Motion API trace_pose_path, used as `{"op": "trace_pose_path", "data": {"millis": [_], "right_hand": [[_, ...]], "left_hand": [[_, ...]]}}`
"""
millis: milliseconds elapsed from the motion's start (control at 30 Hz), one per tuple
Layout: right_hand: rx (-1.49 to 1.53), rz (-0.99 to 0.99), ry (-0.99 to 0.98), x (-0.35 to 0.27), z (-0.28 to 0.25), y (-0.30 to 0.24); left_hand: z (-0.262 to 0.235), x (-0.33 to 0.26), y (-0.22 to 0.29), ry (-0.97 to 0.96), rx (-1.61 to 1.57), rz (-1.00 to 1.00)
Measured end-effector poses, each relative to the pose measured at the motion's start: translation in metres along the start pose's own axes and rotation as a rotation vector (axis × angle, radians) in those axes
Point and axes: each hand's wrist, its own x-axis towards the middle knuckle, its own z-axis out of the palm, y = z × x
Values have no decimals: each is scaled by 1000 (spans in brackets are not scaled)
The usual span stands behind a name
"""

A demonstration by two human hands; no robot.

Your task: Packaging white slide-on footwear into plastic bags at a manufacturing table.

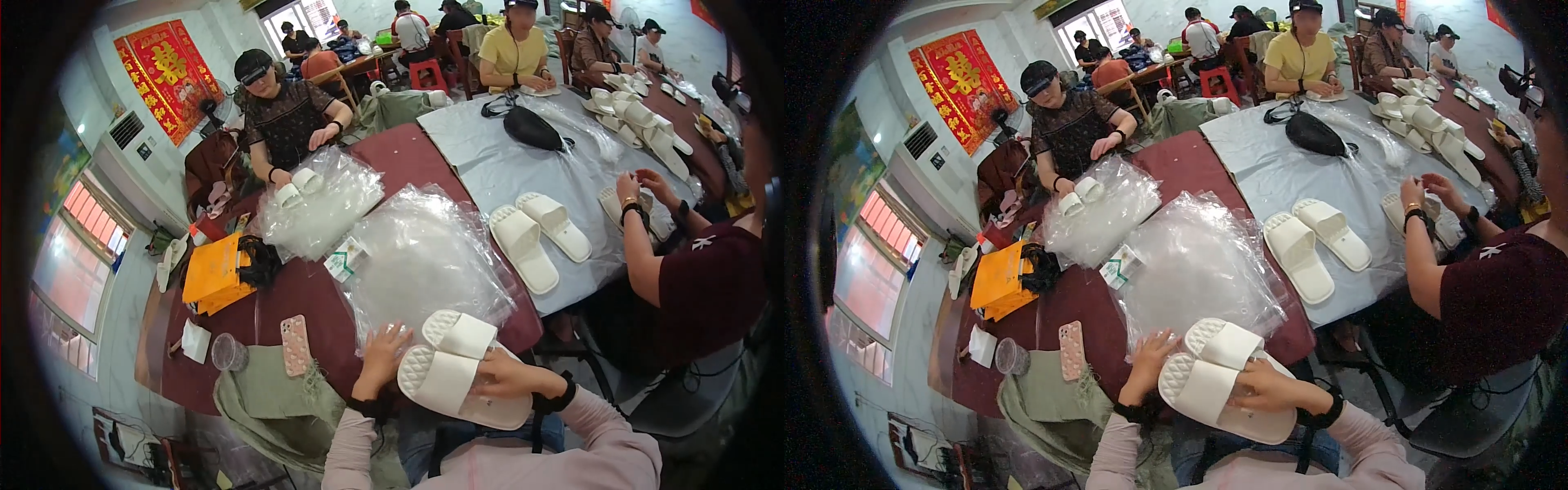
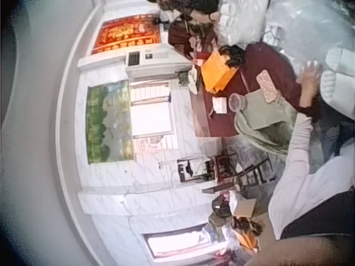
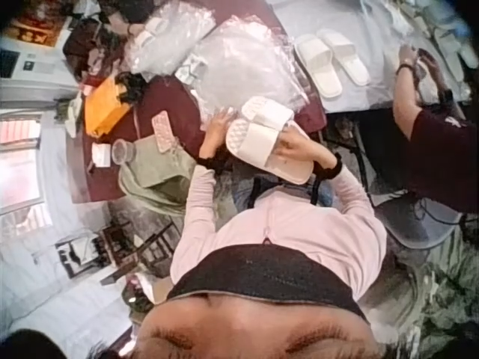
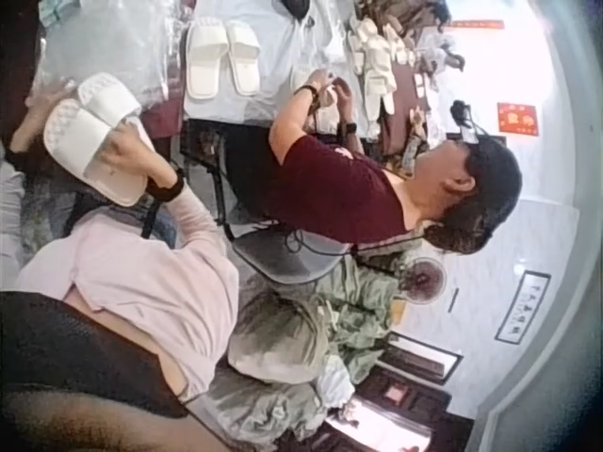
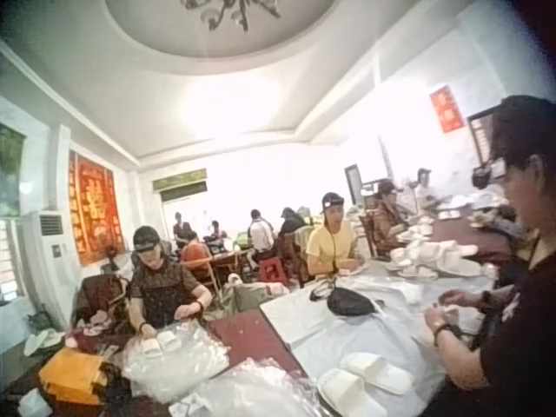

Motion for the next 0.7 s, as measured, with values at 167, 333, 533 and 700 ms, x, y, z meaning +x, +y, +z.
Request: {"op": "trace_pose_path", "data": {"millis": [167,333,533,700], "right_hand": [[-31,13,293,18,8,10],[-134,91,335,28,9,25],[-128,58,251,26,2,15],[73,-239,-30,11,-9,-18]], "left_hand": [[18,13,3,102,-280,208],[-7,26,32,213,-338,309],[34,23,-5,187,-874,70],[-12,42,6,78,-543,56]]}}
